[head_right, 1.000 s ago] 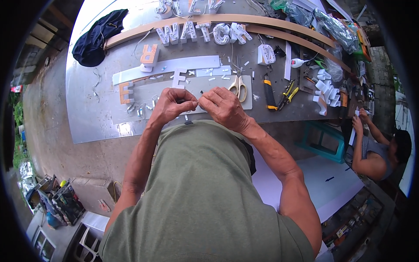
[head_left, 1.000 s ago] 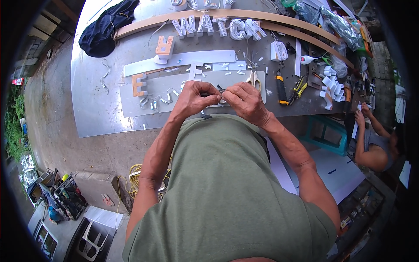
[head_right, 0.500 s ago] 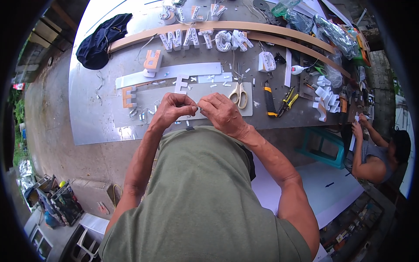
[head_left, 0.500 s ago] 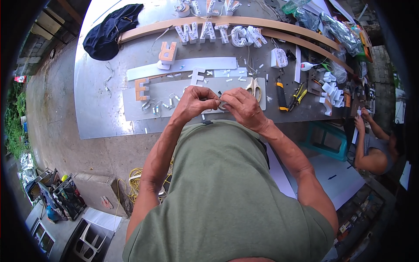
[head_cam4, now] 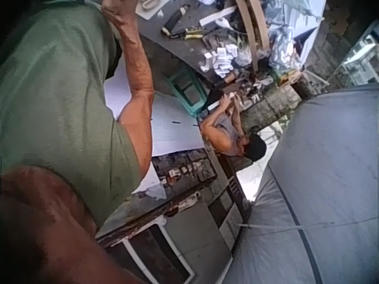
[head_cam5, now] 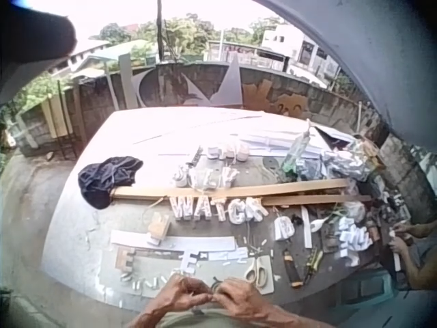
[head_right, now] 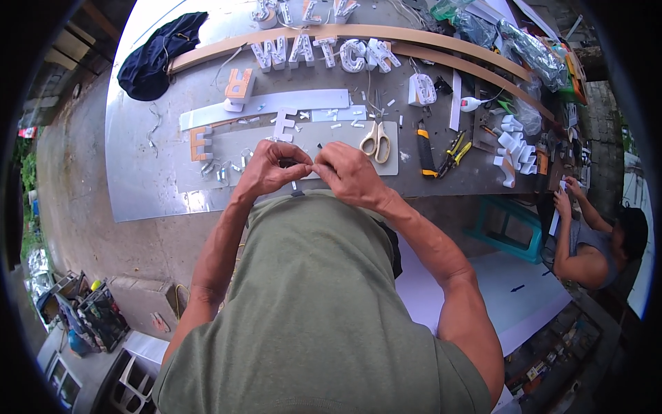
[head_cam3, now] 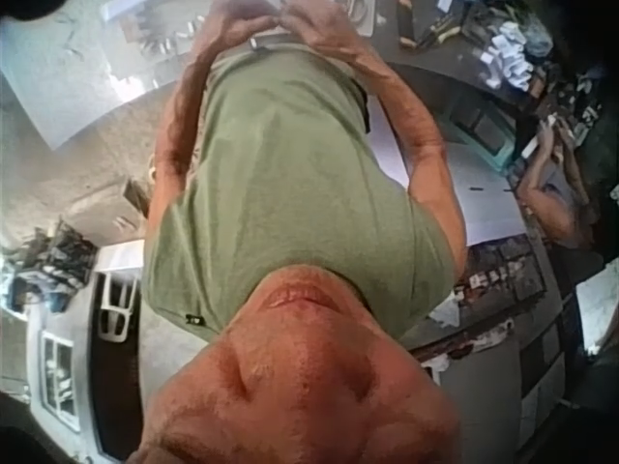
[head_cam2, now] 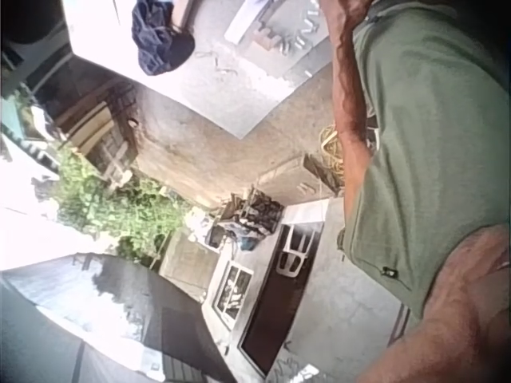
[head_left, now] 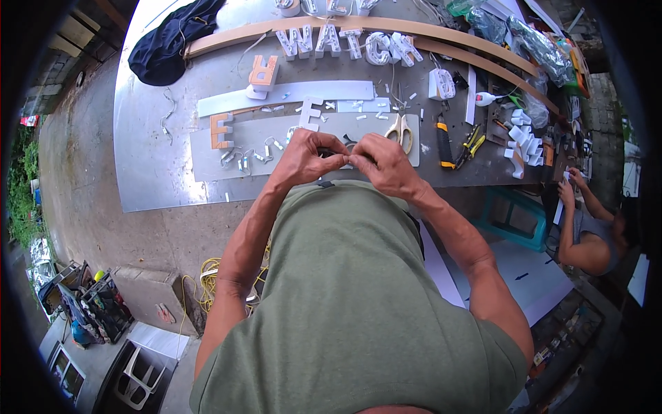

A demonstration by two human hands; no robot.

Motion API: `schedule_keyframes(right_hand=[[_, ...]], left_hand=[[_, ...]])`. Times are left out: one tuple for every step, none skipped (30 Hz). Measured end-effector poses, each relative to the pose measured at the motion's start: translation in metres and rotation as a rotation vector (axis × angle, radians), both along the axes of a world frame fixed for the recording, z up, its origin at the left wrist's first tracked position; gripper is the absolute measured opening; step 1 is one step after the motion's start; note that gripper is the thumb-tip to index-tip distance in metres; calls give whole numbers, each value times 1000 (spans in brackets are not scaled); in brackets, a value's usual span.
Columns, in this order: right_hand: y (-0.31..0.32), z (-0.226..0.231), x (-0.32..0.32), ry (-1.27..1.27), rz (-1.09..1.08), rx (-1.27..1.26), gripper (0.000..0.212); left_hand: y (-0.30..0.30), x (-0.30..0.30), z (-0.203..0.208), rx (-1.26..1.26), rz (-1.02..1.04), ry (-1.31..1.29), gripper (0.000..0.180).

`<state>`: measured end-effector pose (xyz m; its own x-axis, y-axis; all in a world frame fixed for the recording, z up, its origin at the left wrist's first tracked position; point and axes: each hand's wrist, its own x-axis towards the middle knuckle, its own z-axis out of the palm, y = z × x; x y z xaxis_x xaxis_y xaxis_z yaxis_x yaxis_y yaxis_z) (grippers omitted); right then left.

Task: Wiring and taping together component letters for an illuminated sign.

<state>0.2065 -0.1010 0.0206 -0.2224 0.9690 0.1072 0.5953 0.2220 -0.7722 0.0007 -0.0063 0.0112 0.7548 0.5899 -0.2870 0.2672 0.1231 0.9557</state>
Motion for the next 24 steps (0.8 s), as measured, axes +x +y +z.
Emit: schedule_keyframes(right_hand=[[-1, -1, 2, 4, -3, -16, 13], [2, -1, 5, 439, -97, -502, 19], [6, -2, 10, 872, -191, -985, 26], [5, -6, 10, 845, -161, -948, 32], [0, -5, 8, 845, -164, -960, 32], [1, 2, 2, 666, -201, -735, 32], [2, 9, -1, 486, -232, -508, 33], [4, 15, -1, 306, -199, -332, 31], [2, 11, -1, 306, -199, -336, 31], [0, 4, 0, 175, -151, -59, 29], [0, -1, 0, 42, -101, 217, 29], [0, 0, 0, 43, -101, 214, 29], [1, 2, -1, -33, -56, 305, 30], [1, 2, -1, -109, -11, 395, 32], [1, 2, -1, -109, -10, 395, 32], [1, 0, 0, -144, 10, 431, 30], [1, 0, 1, -179, 30, 467, 28], [1, -1, 2, -178, 31, 467, 28], [1, -1, 3, -195, 52, 475, 28], [1, 0, 4, -211, 74, 483, 28], [1, -1, 4, -211, 74, 482, 28], [0, -1, 5, -199, 81, 447, 27], [0, -1, 5, -186, 87, 411, 26], [1, -1, 4, -186, 88, 410, 26]], left_hand=[[1, 1, 4, 74, -23, -23, 13], [-1, 0, 4, 65, -1, -41, 13], [-2, 1, 6, 59, 26, -59, 13], [2, 1, 8, 12, 24, -5, 13], [3, 0, 9, -27, 52, -26, 15], [5, -1, 5, -79, 65, -56, 15], [6, -2, 1, -129, 77, -86, 16], [7, -4, -1, -132, 83, -87, 16], [6, -5, -3, -201, 83, -106, 16], [5, -5, -4, -269, 83, -126, 16], [6, -4, -5, -271, 83, -127, 16], [6, -4, -5, -283, 77, -130, 17], [5, -5, -5, -295, 70, -132, 17], [4, -5, -5, -297, 71, -131, 17], [4, -4, -4, -308, 70, -138, 17], [4, -4, -4, -320, 69, -144, 17], [5, -4, -4, -319, 70, -143, 17], [5, -4, -4, -330, 65, -137, 17], [5, -4, -5, -341, 61, -131, 18], [5, -4, -4, -342, 61, -131, 18], [5, -4, -2, -327, 58, -105, 17], [5, -3, -1, -312, 56, -78, 16], [4, -3, -1, -313, 55, -78, 16], [4, -3, -1, -272, 51, -70, 16]])
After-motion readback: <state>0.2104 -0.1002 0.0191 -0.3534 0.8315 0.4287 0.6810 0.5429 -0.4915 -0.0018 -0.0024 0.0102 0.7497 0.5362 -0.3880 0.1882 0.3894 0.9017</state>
